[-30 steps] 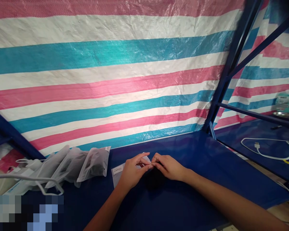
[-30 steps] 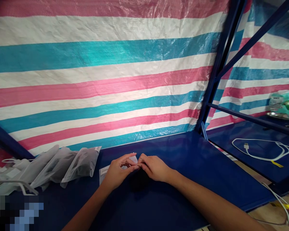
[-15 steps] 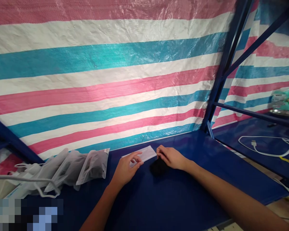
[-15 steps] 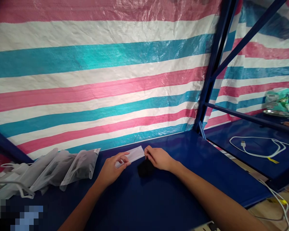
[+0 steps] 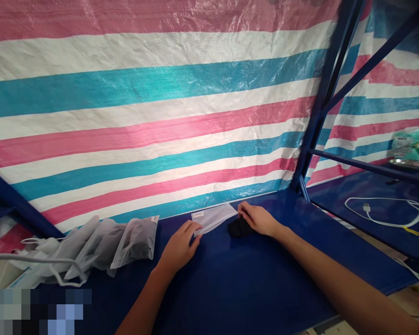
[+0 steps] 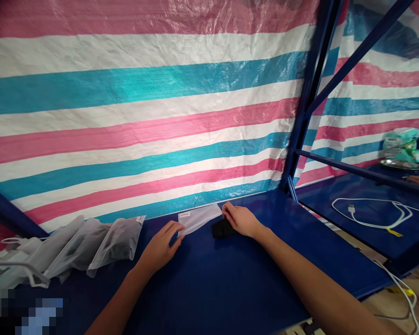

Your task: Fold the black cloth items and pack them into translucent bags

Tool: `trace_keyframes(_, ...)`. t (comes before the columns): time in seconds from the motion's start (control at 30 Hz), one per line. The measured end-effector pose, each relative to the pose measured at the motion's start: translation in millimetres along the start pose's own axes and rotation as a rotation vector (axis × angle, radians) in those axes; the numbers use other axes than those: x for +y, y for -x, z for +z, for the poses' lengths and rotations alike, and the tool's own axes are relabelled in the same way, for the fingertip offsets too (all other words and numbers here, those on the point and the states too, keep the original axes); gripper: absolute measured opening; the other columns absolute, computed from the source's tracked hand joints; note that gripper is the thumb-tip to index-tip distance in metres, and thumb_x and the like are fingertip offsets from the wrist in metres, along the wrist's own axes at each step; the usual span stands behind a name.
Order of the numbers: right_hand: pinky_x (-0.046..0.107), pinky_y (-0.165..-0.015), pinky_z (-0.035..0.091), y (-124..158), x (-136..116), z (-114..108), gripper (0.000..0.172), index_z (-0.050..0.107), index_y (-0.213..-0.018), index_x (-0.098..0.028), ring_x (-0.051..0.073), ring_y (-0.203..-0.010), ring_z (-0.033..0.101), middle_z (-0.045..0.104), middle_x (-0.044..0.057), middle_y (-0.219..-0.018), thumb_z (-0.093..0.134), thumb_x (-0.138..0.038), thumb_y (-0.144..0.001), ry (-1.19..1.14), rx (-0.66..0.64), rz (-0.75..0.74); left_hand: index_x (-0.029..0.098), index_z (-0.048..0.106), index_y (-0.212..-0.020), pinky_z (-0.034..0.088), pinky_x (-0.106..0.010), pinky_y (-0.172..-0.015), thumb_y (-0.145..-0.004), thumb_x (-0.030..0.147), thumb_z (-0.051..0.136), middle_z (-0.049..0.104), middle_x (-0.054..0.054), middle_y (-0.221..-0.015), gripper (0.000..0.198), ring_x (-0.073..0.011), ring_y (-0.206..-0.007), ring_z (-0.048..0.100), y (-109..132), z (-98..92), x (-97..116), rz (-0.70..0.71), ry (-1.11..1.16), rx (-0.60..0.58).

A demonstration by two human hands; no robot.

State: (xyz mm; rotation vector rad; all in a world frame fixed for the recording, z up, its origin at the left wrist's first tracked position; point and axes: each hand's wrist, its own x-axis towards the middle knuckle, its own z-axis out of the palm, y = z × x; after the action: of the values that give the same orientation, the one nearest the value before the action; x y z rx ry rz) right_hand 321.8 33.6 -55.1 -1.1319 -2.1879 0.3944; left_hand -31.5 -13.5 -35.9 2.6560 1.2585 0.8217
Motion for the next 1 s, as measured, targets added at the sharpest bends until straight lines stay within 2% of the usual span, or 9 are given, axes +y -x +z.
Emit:
trace_keyframes(0.1, 0.034, -0.080, 0.049, 0.6, -2.5, 3.6, 0.014, 0.057, -0.111, -0.024, 0.024, -0.087, 0.071, 0.075, 0.006, -0.100, 0.044, -0.024, -0.108, 0.026, -0.011, -0.032, 0.025, 0.073, -0.121, 0.056, -0.037, -0.103, -0.111, 0.032, 0.046, 0.070, -0.009, -0.131, 0.029, -0.0242, -0.119, 0.069, -1.4, 8.4, 9.2, 0.024, 0.027, -0.058)
trace_keyframes(0.17, 0.034, -0.081, 0.049, 0.4, -3.1, 5.9, 0.014, 0.056, -0.112, -0.024, 0.024, -0.088, 0.071, 0.076, 0.006, -0.101, 0.043, -0.023, -0.108, 0.043, -0.020, -0.051, 0.025, 0.075, -0.120, 0.056, -0.039, -0.104, -0.111, 0.033, 0.045, 0.074, -0.008, -0.128, 0.032, -0.0248, -0.119, 0.069, -2.9, 13.5, 10.8, 0.015, 0.036, -0.061)
trace_keyframes(0.37, 0.034, -0.079, 0.051, 1.6, -12.9, 9.8, 0.014, 0.057, -0.115, -0.025, 0.024, -0.086, 0.072, 0.075, 0.005, -0.099, 0.045, -0.027, -0.109, 0.042, 0.000, -0.055, 0.023, 0.078, -0.117, 0.060, -0.039, -0.100, -0.108, 0.028, 0.047, 0.078, -0.008, -0.118, 0.032, -0.0251, -0.110, 0.073, -3.5, 25.4, -0.1, -0.045, 0.020, 0.029)
trace_keyframes(0.53, 0.037, -0.085, 0.055, 4.7, -40.0, 15.9, 0.014, 0.054, -0.120, -0.025, 0.025, -0.093, 0.073, 0.074, 0.007, -0.105, 0.044, -0.030, -0.110, -0.134, 0.133, -0.070, 0.023, 0.078, -0.117, 0.061, -0.041, -0.097, -0.105, 0.018, 0.050, 0.077, -0.009, -0.117, 0.031, -0.0274, -0.110, 0.073, -2.6, 36.2, 1.0, -0.082, -0.081, 0.140)
trace_keyframes(0.6, 0.038, -0.086, 0.056, 4.0, -48.0, 22.5, 0.013, 0.053, -0.118, -0.026, 0.025, -0.093, 0.073, 0.074, 0.008, -0.104, 0.044, -0.031, -0.110, -0.185, 0.234, -0.022, 0.023, 0.076, -0.123, 0.061, -0.041, -0.097, -0.105, 0.016, 0.049, 0.076, -0.010, -0.120, 0.033, -0.0275, -0.112, 0.072, -3.4, 41.4, 9.1, -0.053, -0.122, 0.187)
trace_keyframes(0.7, 0.042, -0.087, 0.057, 0.1, -49.1, 34.6, 0.014, 0.053, -0.117, -0.025, 0.027, -0.091, 0.074, 0.074, 0.009, -0.104, 0.044, -0.033, -0.109, -0.178, 0.370, 0.128, 0.024, 0.071, -0.133, 0.061, -0.041, -0.099, -0.106, 0.013, 0.045, 0.075, -0.010, -0.125, 0.040, -0.0271, -0.115, 0.071, -5.4, 47.7, 25.5, 0.030, -0.166, 0.214)
trace_keyframes(0.87, 0.045, -0.089, 0.059, -8.1, -32.0, 44.5, 0.021, 0.053, -0.120, -0.023, 0.029, -0.094, 0.075, 0.075, 0.012, -0.111, 0.045, -0.038, -0.107, -0.148, 0.473, 0.307, 0.024, 0.066, -0.145, 0.061, -0.045, -0.101, -0.107, 0.011, 0.041, 0.074, -0.012, -0.130, 0.047, -0.0279, -0.114, 0.072, -8.0, 47.9, 47.1, 0.153, -0.160, 0.220)
trace_keyframes(1.0, 0.046, -0.091, 0.059, -13.2, -20.5, 43.6, 0.021, 0.054, -0.117, -0.024, 0.030, -0.099, 0.076, 0.077, 0.012, -0.111, 0.048, -0.041, -0.105, -0.263, 0.535, 0.379, 0.023, 0.063, -0.147, 0.063, -0.043, -0.098, -0.108, 0.010, 0.041, 0.074, -0.014, -0.131, 0.047, -0.0275, -0.110, 0.074, -8.8, 48.1, 60.3, 0.272, -0.147, 0.159)
